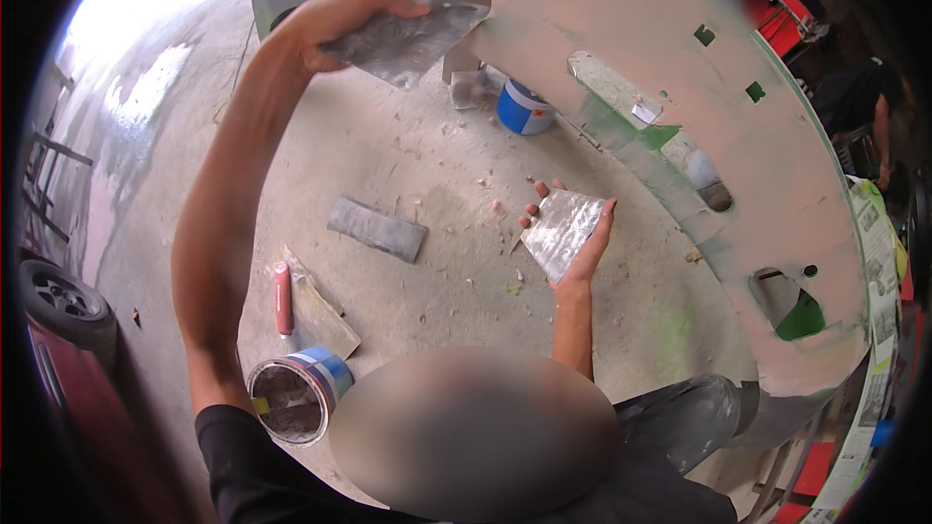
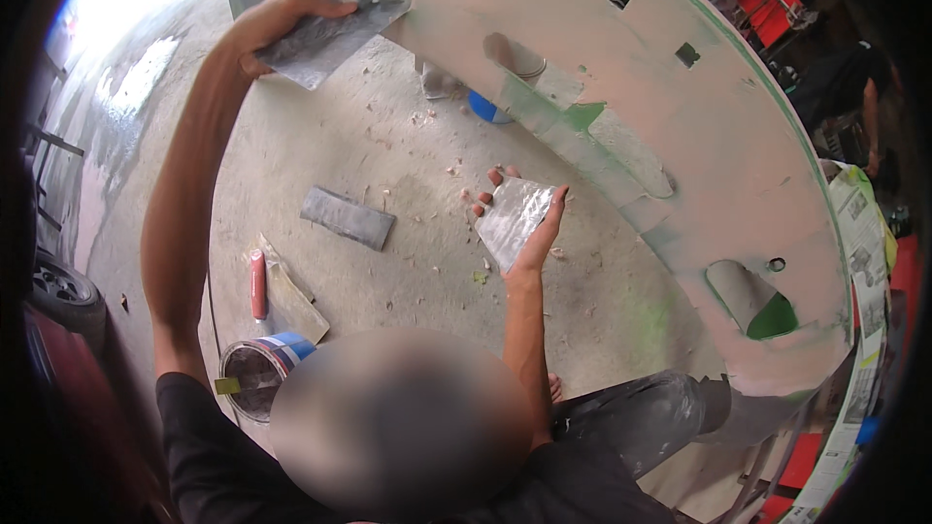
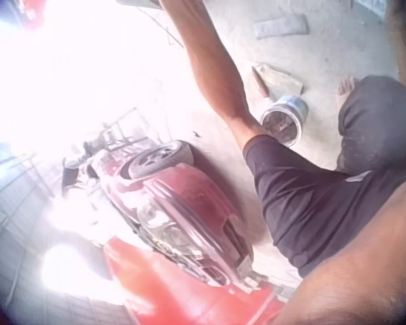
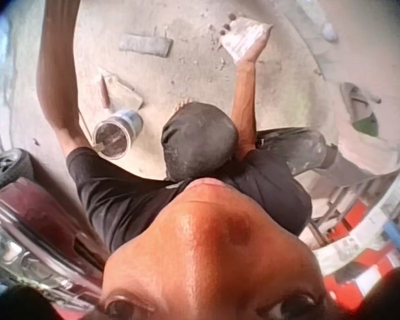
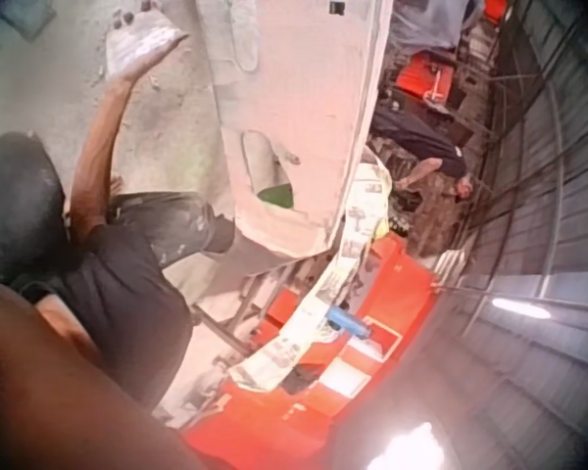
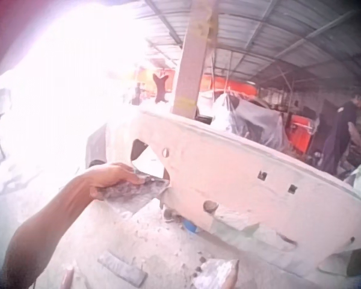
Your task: Applying and smoothing white body filler onto a green car bumper using metal scrapers.
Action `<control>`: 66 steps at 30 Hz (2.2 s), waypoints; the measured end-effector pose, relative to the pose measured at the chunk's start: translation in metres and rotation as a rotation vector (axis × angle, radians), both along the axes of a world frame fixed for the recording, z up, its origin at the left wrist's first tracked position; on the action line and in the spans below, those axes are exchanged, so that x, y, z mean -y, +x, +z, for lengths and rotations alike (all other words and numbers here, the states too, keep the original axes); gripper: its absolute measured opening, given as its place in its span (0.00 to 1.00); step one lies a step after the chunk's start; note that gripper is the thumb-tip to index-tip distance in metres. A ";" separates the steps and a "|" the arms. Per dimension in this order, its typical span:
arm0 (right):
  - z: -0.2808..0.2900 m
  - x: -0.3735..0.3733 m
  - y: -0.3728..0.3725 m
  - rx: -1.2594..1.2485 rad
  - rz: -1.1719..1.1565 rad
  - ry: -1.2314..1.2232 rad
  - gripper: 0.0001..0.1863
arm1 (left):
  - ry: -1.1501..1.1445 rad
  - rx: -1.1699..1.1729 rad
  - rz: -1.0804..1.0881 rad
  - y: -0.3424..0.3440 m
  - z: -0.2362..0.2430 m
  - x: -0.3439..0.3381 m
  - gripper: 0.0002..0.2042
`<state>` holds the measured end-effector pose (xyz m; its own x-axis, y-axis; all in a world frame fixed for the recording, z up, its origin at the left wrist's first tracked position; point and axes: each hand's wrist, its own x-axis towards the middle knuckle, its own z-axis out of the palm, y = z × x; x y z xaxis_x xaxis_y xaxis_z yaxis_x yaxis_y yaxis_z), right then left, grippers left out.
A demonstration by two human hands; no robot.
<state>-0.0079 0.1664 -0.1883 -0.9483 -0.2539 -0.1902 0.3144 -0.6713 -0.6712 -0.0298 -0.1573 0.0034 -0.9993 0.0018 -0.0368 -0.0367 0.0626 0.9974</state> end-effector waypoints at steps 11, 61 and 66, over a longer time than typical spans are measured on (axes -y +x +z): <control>0.001 0.000 -0.003 0.054 0.010 -0.047 0.44 | 0.225 0.045 0.097 0.010 -0.014 -0.017 0.15; 0.001 0.022 0.017 -0.430 0.326 0.411 0.15 | -0.046 -0.052 0.572 0.115 -0.132 -0.145 0.07; 0.015 0.032 0.022 -0.327 0.325 0.416 0.18 | -0.002 0.028 0.449 0.123 -0.126 -0.156 0.06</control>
<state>0.0138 0.1347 -0.1737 -0.8608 -0.5068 -0.0476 0.1926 -0.2375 -0.9521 0.0936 -0.0008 -0.1223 -0.8996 -0.4320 -0.0638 -0.0880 0.0362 0.9955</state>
